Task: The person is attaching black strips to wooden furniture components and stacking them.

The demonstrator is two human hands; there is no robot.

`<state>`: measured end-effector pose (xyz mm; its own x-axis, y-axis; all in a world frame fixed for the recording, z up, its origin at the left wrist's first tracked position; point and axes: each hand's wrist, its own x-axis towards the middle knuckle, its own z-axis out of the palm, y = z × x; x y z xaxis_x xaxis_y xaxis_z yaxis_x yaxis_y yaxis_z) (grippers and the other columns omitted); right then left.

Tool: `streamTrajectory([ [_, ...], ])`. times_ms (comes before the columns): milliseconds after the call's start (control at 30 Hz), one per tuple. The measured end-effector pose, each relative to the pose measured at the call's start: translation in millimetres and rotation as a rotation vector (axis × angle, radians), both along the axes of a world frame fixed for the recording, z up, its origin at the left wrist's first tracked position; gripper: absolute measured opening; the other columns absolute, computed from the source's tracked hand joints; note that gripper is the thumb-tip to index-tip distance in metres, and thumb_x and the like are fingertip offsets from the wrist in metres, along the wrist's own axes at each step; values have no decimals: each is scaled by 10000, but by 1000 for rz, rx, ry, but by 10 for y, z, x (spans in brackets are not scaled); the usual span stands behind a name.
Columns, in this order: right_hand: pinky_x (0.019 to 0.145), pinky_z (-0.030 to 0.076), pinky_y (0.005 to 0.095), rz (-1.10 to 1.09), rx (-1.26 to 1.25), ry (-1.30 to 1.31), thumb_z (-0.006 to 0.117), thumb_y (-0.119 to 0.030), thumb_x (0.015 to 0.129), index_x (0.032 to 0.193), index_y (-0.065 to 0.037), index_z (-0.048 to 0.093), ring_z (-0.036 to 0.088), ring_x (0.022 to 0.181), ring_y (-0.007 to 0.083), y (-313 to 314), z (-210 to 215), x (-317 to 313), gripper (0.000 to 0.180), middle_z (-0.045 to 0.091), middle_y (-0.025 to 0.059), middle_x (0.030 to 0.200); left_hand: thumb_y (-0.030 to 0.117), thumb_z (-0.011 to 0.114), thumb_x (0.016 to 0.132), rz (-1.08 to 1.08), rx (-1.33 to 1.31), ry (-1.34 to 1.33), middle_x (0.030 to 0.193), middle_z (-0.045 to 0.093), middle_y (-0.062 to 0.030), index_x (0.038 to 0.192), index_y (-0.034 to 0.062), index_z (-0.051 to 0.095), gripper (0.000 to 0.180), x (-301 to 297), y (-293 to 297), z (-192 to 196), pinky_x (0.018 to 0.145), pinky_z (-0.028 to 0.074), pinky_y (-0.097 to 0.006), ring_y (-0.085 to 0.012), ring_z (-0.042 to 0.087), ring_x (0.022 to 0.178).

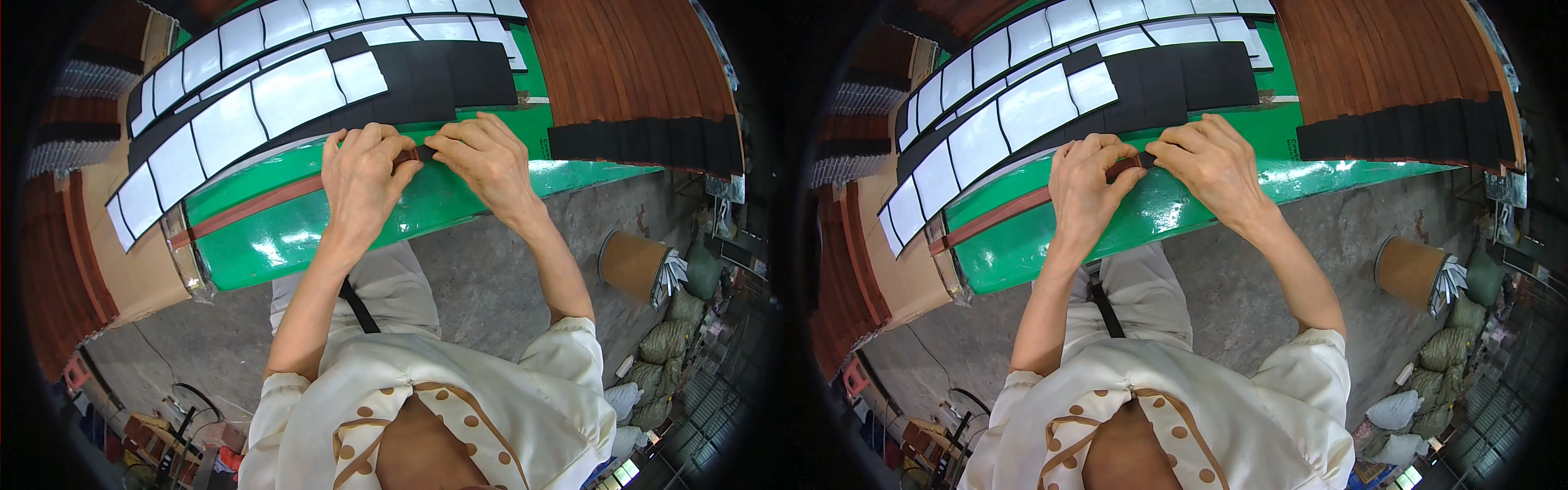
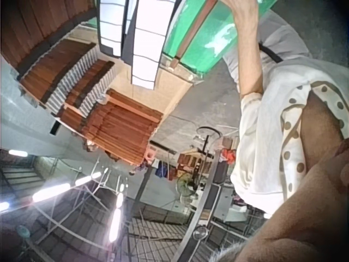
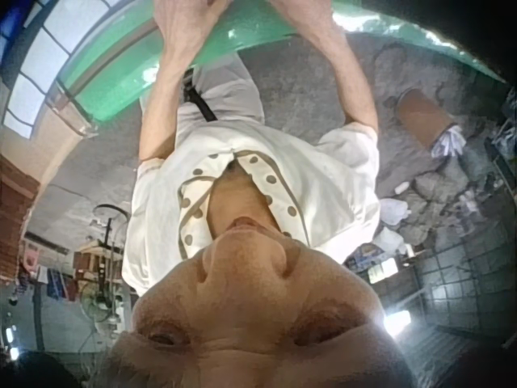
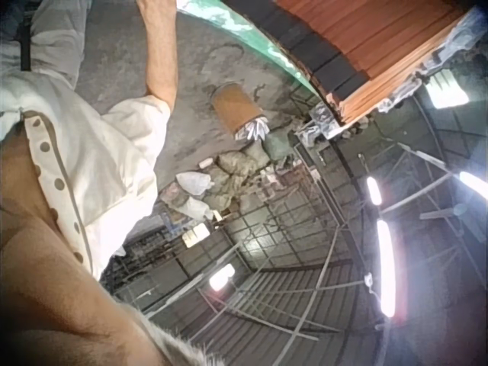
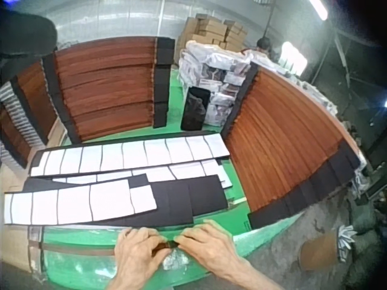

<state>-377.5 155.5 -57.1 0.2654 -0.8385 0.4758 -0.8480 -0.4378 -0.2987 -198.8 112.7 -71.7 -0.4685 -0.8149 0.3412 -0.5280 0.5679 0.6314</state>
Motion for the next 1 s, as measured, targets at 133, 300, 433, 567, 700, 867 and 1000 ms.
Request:
streamTrajectory([
  [133, 718, 485, 349, -11, -1, -1, 746, -68, 615, 873, -80, 678, 603, 787, 206, 7, 0, 10, 267, 628, 25, 839, 150, 761, 634, 5, -2, 0, 846, 612, -13, 785, 67, 671, 195, -5, 4, -2, 775, 379, -344, -201, 561, 759],
  [300, 729, 487, 355, -23, 3, -6, 746, -74, 620, 878, -83, 680, 606, 798, 203, 4, -29, 3, 267, 632, 24, 847, 158, 763, 638, 11, -5, -1, 852, 613, -16, 788, 67, 671, 198, -17, 1, -23, 799, 378, -359, -201, 571, 779],
  [433, 803, 489, 401, -37, 4, 7, 745, -93, 644, 887, -94, 688, 612, 826, 200, 16, 0, 27, 250, 643, 16, 870, 136, 762, 643, 29, 0, 40, 815, 596, -5, 772, 81, 675, 165, -19, 12, 1, 895, 366, -438, -208, 562, 771],
  [567, 802, 480, 411, -41, -20, 13, 739, -115, 665, 872, -105, 686, 602, 799, 191, 7, -26, 26, 213, 633, 7, 846, 130, 763, 641, 22, 12, 44, 814, 596, -5, 774, 81, 675, 167, -18, -1, -13, 899, 365, -440, -207, 561, 772],
  [700, 849, 472, 444, -64, -35, 9, 739, -123, 668, 887, -119, 687, 605, 823, 183, 18, -46, 11, 225, 636, -2, 870, 131, 764, 639, 12, 28, 40, 812, 595, -4, 778, 83, 676, 171, -20, -4, -3, 908, 363, -448, -205, 561, 771],
  [867, 863, 465, 460, -58, -18, 21, 736, -130, 671, 894, -129, 687, 605, 843, 182, 36, -34, 15, 229, 637, -5, 889, 133, 764, 640, 12, 41, 29, 814, 595, -4, 779, 84, 676, 172, -15, 5, 5, 917, 359, -458, -205, 561, 775],
  [1000, 867, 467, 445, -68, -11, 30, 743, -119, 670, 890, -117, 697, 612, 844, 180, 34, -15, 29, 224, 647, -3, 870, 134, 762, 644, 18, 27, 24, 815, 596, -4, 787, 84, 676, 174, -17, 7, 1, 924, 355, -462, -207, 563, 783],
])
